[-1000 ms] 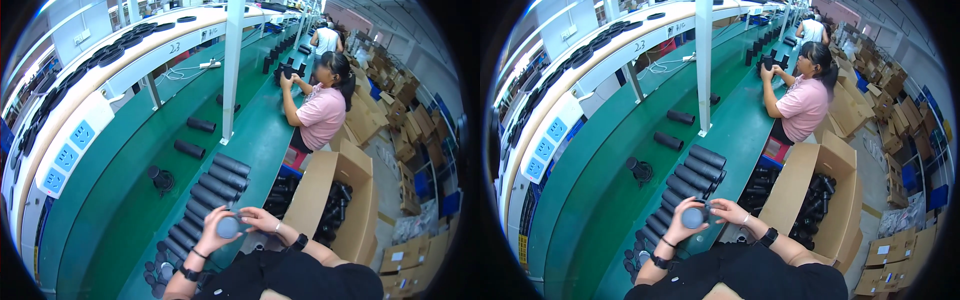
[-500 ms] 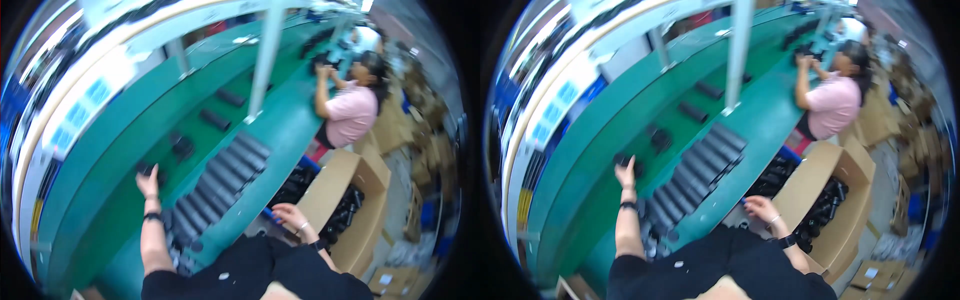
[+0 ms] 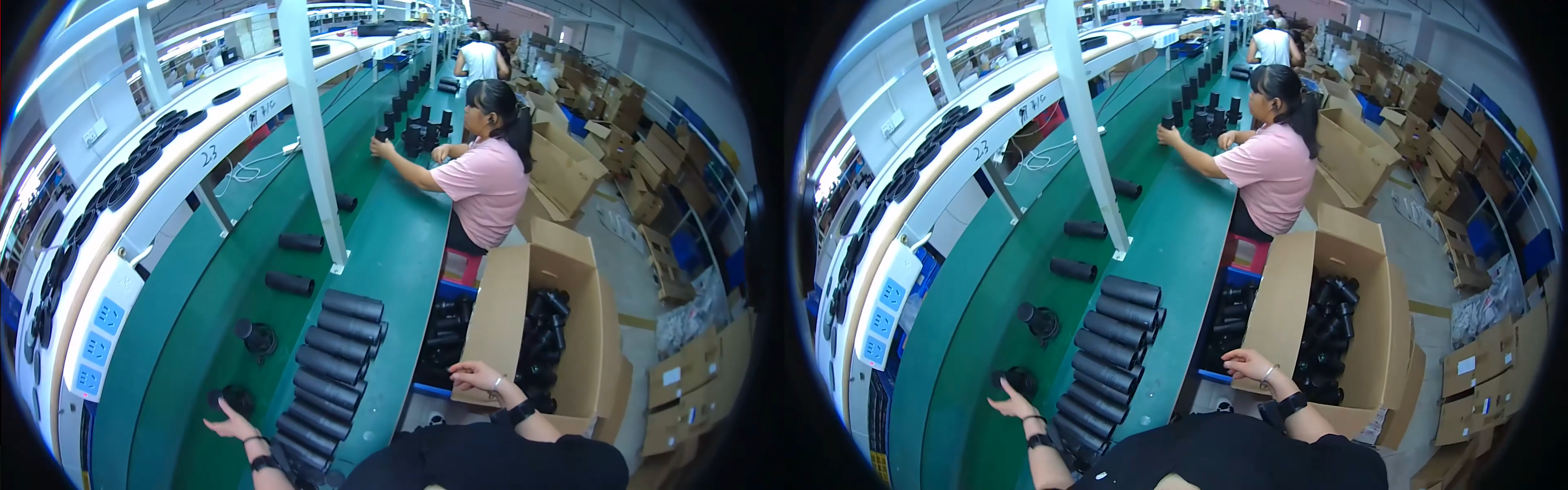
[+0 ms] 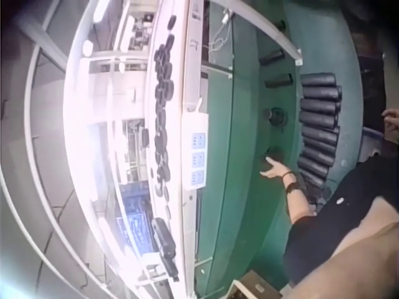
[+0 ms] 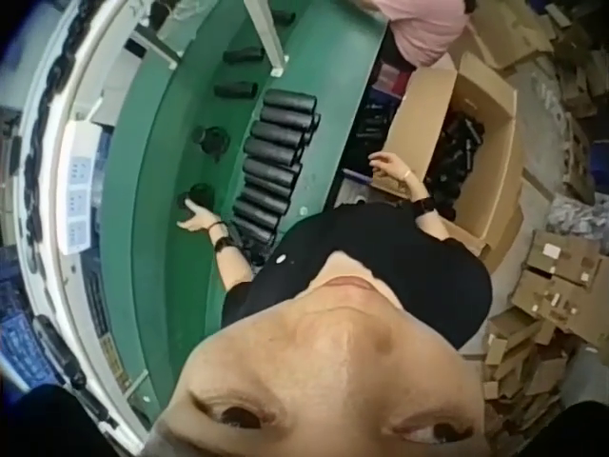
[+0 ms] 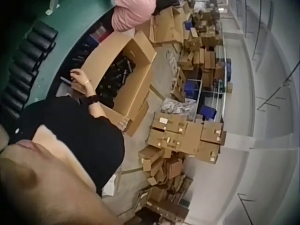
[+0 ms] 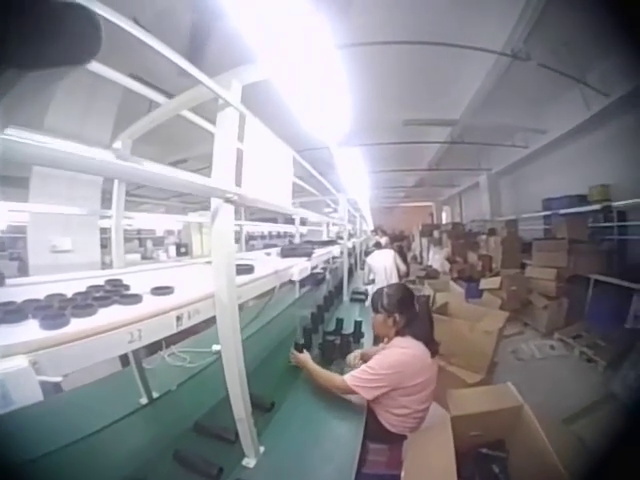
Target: Arranging black cylindrical electronic components on a conveyor belt at a manual assembly station.
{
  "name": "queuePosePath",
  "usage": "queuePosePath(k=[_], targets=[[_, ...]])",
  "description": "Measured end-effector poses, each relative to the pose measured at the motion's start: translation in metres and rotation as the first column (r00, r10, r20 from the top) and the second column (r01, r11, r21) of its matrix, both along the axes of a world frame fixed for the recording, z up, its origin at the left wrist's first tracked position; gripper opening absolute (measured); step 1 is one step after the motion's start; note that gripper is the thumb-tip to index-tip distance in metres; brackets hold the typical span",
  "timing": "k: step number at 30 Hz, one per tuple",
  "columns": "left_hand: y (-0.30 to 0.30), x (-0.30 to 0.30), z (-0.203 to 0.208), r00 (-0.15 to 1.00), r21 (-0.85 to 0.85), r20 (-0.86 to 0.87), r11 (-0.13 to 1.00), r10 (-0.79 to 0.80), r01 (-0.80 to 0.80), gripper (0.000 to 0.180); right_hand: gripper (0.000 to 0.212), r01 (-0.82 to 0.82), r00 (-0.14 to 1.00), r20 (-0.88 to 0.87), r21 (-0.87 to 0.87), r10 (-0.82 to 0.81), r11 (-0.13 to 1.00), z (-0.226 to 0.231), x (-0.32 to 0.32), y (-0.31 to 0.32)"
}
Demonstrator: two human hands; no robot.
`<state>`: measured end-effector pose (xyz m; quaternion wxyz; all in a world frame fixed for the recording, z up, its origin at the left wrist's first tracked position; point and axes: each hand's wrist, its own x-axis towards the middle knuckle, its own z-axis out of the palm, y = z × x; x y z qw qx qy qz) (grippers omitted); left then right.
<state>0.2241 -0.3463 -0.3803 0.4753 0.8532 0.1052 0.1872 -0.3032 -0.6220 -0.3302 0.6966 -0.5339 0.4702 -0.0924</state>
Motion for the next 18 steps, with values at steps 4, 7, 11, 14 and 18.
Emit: queuePosePath(k=[4,7,11,14,18], targets=[[-0.009,-0.09,0.004,0.968,-0.081,-0.003,0.965,-0.25,0.249,0.053,0.031,0.11,0.993,-0.058,0.112,-0.104,0.988,-0.025,-0.051,-0.006],[-0.041,-0.153,0.029,0.82,-0.354,0.022,0.762,-0.572,0.541,0.038,0.034,0.078,0.976,-0.211,0.115,-0.053,0.99,-0.023,-0.076,0.002],[-0.084,-0.2,0.056,0.548,-0.608,0.012,0.428,-0.837,0.668,0.01,0.038,0.016,0.947,-0.321,0.106,0.019,0.994,-0.023,-0.095,0.018],[-0.108,-0.221,0.08,0.378,-0.58,0.007,0.304,-0.926,0.756,0.009,0.045,-0.116,0.873,-0.446,0.2,0.196,0.973,-0.037,-0.116,0.036],[-0.139,-0.231,0.068,0.137,-0.464,0.001,0.121,-0.991,0.878,0.015,0.062,-0.472,0.799,-0.536,-0.279,0.272,0.836,-0.199,-0.224,0.082]])
